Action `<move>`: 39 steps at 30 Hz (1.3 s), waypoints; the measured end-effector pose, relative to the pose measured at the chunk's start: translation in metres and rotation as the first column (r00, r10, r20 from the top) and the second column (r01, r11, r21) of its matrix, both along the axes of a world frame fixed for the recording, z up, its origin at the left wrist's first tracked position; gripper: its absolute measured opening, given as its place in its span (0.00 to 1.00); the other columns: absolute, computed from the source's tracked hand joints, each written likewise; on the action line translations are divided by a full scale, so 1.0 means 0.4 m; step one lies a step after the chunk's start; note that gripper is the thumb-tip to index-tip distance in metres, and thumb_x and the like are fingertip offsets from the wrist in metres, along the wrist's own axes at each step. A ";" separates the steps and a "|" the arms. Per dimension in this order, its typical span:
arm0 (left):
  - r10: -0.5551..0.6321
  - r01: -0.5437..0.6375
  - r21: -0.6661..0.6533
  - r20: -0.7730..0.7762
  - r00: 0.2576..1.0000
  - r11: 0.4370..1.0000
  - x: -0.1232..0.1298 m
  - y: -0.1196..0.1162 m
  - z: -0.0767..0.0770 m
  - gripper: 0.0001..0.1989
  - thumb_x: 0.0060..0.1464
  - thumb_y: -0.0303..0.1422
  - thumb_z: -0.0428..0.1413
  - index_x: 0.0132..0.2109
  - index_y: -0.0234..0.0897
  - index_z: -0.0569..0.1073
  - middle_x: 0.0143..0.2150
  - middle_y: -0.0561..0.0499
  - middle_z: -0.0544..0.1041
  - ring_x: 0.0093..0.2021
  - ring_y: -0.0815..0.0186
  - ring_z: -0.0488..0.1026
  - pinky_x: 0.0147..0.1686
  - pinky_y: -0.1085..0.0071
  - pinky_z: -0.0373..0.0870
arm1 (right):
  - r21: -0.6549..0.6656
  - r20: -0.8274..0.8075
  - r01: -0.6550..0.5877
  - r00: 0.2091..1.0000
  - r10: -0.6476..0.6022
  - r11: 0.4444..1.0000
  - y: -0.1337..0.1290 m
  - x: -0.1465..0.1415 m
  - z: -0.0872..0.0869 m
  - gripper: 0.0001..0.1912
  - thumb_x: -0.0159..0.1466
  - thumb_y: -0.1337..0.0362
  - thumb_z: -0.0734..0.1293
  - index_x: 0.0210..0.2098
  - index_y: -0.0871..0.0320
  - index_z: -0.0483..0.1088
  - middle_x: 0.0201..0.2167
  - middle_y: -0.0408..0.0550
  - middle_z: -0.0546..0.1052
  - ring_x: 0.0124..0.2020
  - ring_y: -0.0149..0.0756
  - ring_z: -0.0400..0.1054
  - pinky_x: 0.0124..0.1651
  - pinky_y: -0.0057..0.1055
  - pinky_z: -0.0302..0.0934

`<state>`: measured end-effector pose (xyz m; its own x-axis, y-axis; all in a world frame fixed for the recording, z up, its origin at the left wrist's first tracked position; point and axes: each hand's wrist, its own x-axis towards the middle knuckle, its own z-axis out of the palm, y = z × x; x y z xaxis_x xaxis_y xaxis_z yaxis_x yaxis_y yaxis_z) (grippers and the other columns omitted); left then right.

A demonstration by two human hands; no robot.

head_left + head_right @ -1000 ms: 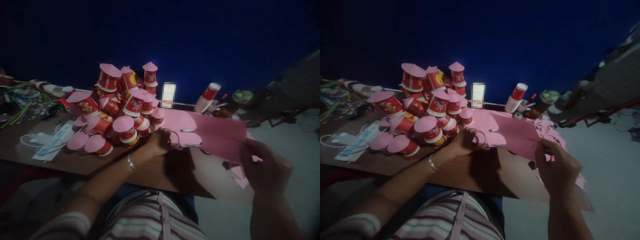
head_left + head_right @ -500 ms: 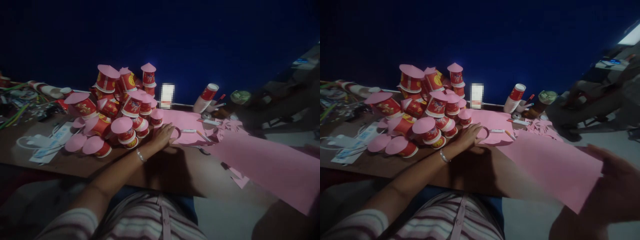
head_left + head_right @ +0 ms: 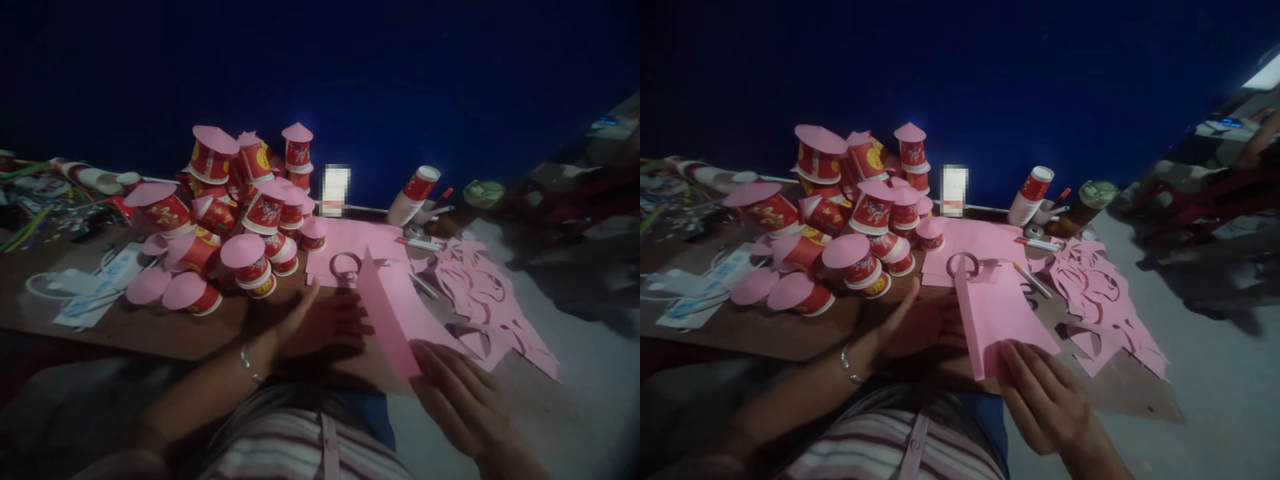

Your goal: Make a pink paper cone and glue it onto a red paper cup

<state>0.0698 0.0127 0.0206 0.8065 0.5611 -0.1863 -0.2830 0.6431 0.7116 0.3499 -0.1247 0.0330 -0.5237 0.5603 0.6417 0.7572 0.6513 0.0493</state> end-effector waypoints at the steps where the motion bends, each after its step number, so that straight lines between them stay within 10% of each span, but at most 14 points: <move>1: -0.004 0.008 -0.079 0.045 0.999 0.997 -0.008 0.003 -0.005 0.54 0.53 0.76 0.43 0.63 0.33 0.74 0.64 0.30 0.77 0.60 0.42 0.77 0.59 0.45 0.71 | 0.092 0.053 -0.043 0.998 0.038 0.995 0.032 -0.028 0.008 0.12 0.68 0.74 0.70 0.47 0.55 0.79 0.49 0.54 0.85 0.54 0.46 0.80 0.55 0.41 0.76; 7: 0.140 -0.171 -0.177 -0.177 0.974 0.969 -0.030 0.000 -0.027 0.34 0.54 0.56 0.67 0.58 0.35 0.78 0.60 0.38 0.80 0.63 0.49 0.75 0.65 0.52 0.66 | 0.124 0.173 -0.081 0.983 0.059 0.989 0.056 -0.084 -0.029 0.14 0.70 0.75 0.64 0.48 0.60 0.80 0.43 0.54 0.87 0.48 0.43 0.82 0.51 0.38 0.76; 13: 0.181 -0.216 -0.087 -0.307 0.934 0.972 -0.034 0.005 -0.044 0.25 0.44 0.41 0.76 0.47 0.35 0.84 0.50 0.43 0.86 0.50 0.56 0.81 0.58 0.59 0.71 | -0.182 0.086 -0.139 0.984 0.157 0.973 0.072 -0.105 -0.070 0.12 0.74 0.64 0.65 0.52 0.59 0.78 0.48 0.56 0.85 0.50 0.45 0.80 0.49 0.42 0.78; 19: 0.207 -0.246 -0.049 -0.393 0.896 0.968 -0.092 0.004 -0.032 0.24 0.45 0.40 0.76 0.49 0.36 0.84 0.53 0.43 0.85 0.51 0.58 0.81 0.58 0.61 0.71 | -0.167 0.060 0.220 0.975 -0.212 0.961 0.163 0.000 -0.029 0.09 0.74 0.67 0.65 0.50 0.59 0.77 0.48 0.58 0.83 0.49 0.43 0.79 0.47 0.36 0.76; 24: 0.189 -0.255 -0.105 -0.422 0.886 0.961 -0.126 -0.033 -0.019 0.25 0.47 0.39 0.75 0.51 0.37 0.84 0.55 0.41 0.84 0.51 0.56 0.81 0.57 0.60 0.71 | -0.200 0.237 0.576 0.814 -0.531 0.793 0.269 0.113 -0.054 0.14 0.75 0.64 0.62 0.55 0.61 0.76 0.52 0.60 0.81 0.49 0.48 0.78 0.43 0.38 0.75; 33: 0.091 -0.054 0.082 -0.553 0.828 0.995 -0.135 -0.164 -0.080 0.25 0.48 0.50 0.71 0.43 0.31 0.82 0.42 0.44 0.85 0.42 0.58 0.78 0.45 0.66 0.70 | -0.278 0.370 0.573 0.804 -0.465 0.771 0.323 0.153 -0.120 0.17 0.69 0.75 0.60 0.50 0.61 0.77 0.49 0.59 0.81 0.48 0.47 0.76 0.49 0.41 0.74; 39: 0.165 0.010 0.256 -0.654 0.739 0.967 -0.154 -0.142 -0.043 0.25 0.53 0.53 0.66 0.38 0.32 0.82 0.37 0.47 0.83 0.39 0.60 0.74 0.41 0.68 0.69 | -0.285 0.367 0.526 0.832 -0.415 0.802 0.318 0.147 -0.121 0.18 0.71 0.74 0.59 0.52 0.64 0.77 0.52 0.61 0.81 0.52 0.49 0.75 0.53 0.43 0.73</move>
<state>0.0081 -0.0442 0.0034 0.4759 0.7123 -0.5159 0.2774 0.4351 0.8566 0.4086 0.0024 -0.0153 -0.2543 0.9425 0.2168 0.9639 0.2288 0.1360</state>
